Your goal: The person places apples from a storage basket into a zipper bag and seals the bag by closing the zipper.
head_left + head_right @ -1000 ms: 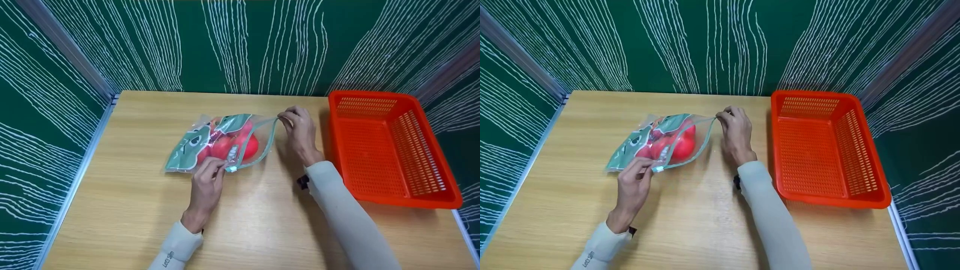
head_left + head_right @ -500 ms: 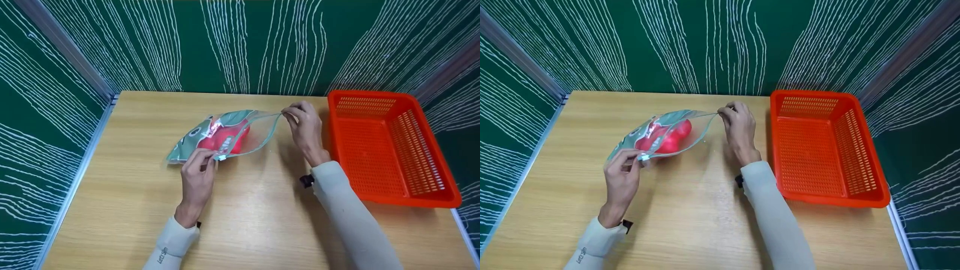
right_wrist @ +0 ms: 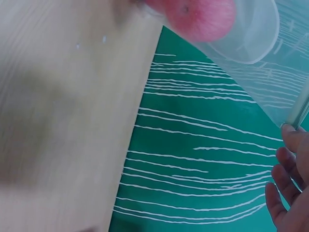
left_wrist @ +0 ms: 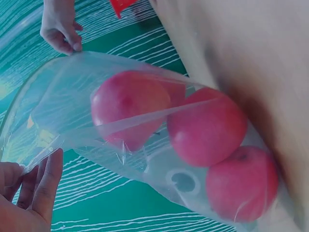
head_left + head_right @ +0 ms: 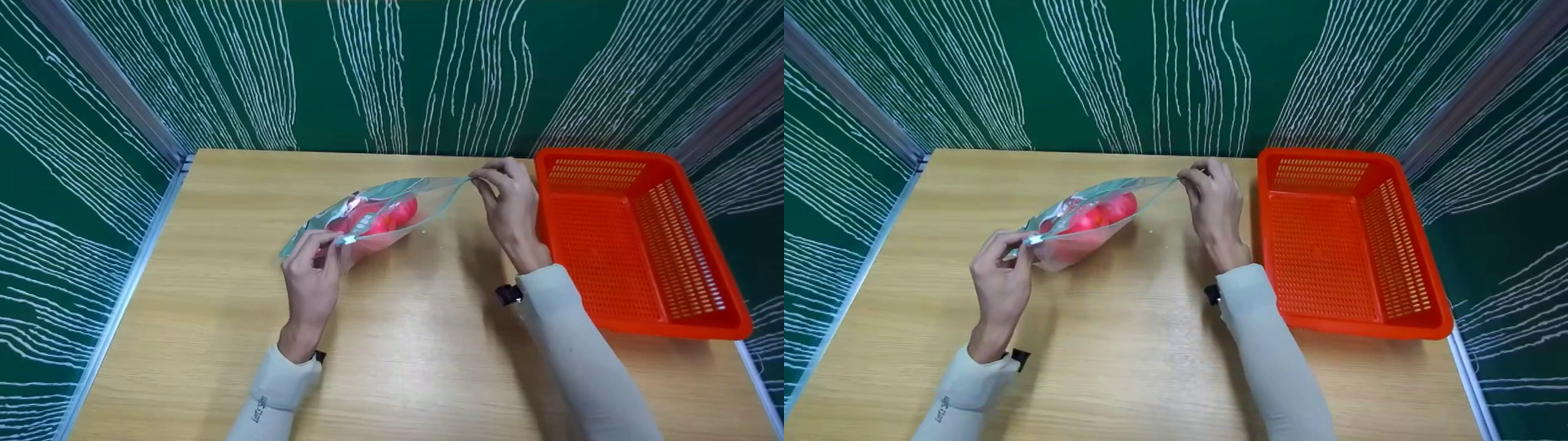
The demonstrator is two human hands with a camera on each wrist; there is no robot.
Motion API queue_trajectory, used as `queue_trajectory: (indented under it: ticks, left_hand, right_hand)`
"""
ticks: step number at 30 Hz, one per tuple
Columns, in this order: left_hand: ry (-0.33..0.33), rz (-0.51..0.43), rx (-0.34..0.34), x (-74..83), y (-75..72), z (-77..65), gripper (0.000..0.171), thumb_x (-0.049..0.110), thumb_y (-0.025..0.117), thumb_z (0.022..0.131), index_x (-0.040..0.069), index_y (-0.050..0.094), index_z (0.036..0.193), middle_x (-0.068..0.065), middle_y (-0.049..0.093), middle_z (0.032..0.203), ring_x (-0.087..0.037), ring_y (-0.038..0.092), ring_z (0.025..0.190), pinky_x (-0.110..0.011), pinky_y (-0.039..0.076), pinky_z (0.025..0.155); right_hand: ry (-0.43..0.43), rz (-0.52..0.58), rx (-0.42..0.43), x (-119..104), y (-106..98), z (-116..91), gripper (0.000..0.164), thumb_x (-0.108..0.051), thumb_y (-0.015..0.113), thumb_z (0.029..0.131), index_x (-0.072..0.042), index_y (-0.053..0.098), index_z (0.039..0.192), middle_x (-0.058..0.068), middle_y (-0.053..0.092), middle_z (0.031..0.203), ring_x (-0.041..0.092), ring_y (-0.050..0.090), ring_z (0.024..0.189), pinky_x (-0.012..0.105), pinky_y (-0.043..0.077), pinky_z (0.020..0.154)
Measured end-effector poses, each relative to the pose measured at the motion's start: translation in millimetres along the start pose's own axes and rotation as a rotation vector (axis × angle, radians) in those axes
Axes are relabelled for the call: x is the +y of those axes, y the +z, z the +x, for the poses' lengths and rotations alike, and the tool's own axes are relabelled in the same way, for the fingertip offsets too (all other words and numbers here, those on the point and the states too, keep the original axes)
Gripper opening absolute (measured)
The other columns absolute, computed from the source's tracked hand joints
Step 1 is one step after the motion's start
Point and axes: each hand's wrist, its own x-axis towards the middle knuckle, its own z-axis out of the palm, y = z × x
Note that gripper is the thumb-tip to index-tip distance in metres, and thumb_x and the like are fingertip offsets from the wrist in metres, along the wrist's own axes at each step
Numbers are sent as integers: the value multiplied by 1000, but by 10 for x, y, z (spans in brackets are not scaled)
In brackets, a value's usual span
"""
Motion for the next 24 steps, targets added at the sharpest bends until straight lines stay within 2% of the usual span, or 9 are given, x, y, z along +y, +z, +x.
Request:
queue_trajectory:
  ticks: [5,12,19,24]
  left_hand:
    - [7,-15,23,29,-16,78,11,-3,74,95,-3,76,106,-12,73,103,-21,71,91,-24,64,74]
    - [-3,-36,38,49,-19,145,9,-2,73,97,-3,76,105,-12,72,100,-21,70,91,-31,66,75]
    - [48,-78,57,74,-21,213,8,1,74,96,-5,76,102,-13,72,97,-20,70,89,-24,64,74]
    - [70,-99,68,85,-15,266,7,1,72,98,-6,75,100,-14,71,95,-20,70,88,-27,65,73]
  right_hand:
    - [-7,-5,15,-25,-82,18,15,-13,72,100,-5,83,105,16,69,113,33,60,107,39,53,91]
    - [-5,-5,39,-40,-181,24,14,-12,72,99,-4,83,105,16,69,113,34,58,108,35,47,87]
    - [-18,-9,79,-73,-275,47,14,-11,72,99,-3,83,104,17,69,113,34,58,107,33,46,85]
    - [-14,-14,101,-101,-345,61,14,-12,73,98,-4,83,104,16,69,112,33,58,106,32,47,84]
